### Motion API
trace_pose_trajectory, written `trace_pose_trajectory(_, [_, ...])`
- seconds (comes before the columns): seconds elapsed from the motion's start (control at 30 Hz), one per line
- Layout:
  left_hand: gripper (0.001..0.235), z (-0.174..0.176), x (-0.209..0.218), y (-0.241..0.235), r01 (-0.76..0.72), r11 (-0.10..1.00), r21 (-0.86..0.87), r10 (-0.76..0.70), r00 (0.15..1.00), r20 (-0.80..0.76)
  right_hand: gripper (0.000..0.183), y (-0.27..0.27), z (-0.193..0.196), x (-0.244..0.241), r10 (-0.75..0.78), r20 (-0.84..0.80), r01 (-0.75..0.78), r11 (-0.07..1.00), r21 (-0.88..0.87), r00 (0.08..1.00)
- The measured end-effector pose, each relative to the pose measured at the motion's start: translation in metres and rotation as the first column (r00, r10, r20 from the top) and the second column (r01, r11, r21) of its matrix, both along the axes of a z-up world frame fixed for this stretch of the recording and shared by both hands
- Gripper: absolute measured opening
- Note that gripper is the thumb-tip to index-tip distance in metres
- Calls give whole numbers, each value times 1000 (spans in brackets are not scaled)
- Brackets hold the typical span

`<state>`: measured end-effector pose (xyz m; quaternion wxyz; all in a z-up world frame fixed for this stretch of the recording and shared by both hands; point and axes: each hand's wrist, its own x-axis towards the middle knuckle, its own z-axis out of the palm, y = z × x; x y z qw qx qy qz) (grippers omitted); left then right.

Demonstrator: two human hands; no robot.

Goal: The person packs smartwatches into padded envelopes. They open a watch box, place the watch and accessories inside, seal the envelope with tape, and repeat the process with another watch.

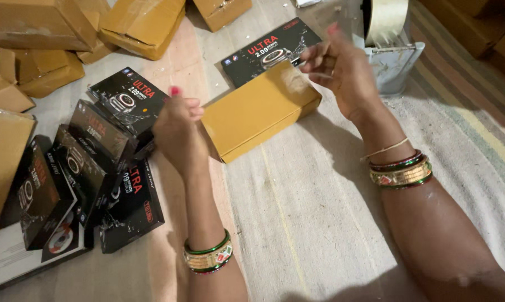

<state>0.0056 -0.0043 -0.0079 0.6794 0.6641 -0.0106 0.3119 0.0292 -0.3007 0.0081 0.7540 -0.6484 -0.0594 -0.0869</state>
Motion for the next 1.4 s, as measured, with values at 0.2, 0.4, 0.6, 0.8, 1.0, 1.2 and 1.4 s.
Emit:
trace_pose_trajectory(0.2, [73,-5,-12,-41,52,482,874,267,942,-203,57,53,-14,-12,88,276,268,96,-959,957])
trace_pose_trajectory(0.4, [58,-13,-14,-56,271,393,879,229,897,-378,62,88,-14,-28,235,3,-2,21,-1000,972])
trace_pose_trajectory(0.6, [58,-23,-10,-55,243,379,893,221,913,-342,67,59,-22,-11,42,48,47,33,-998,998])
trace_pose_trajectory(0.8, [87,-18,-2,-45,100,799,594,171,908,-382,76,34,-25,-2,-109,22,72,481,-874,994])
trace_pose_trajectory(1.0, [91,-22,4,-37,116,922,370,55,906,-421,65,24,-24,4,-137,37,97,465,-880,990])
trace_pose_trajectory(1.2, [88,-19,1,-40,116,892,437,75,915,-396,56,15,-34,17,-88,57,103,711,-695,995])
trace_pose_trajectory(1.4, [76,-37,22,-21,135,946,-294,-206,952,-225,48,15,-10,4,-2,-267,-33,991,-128,964])
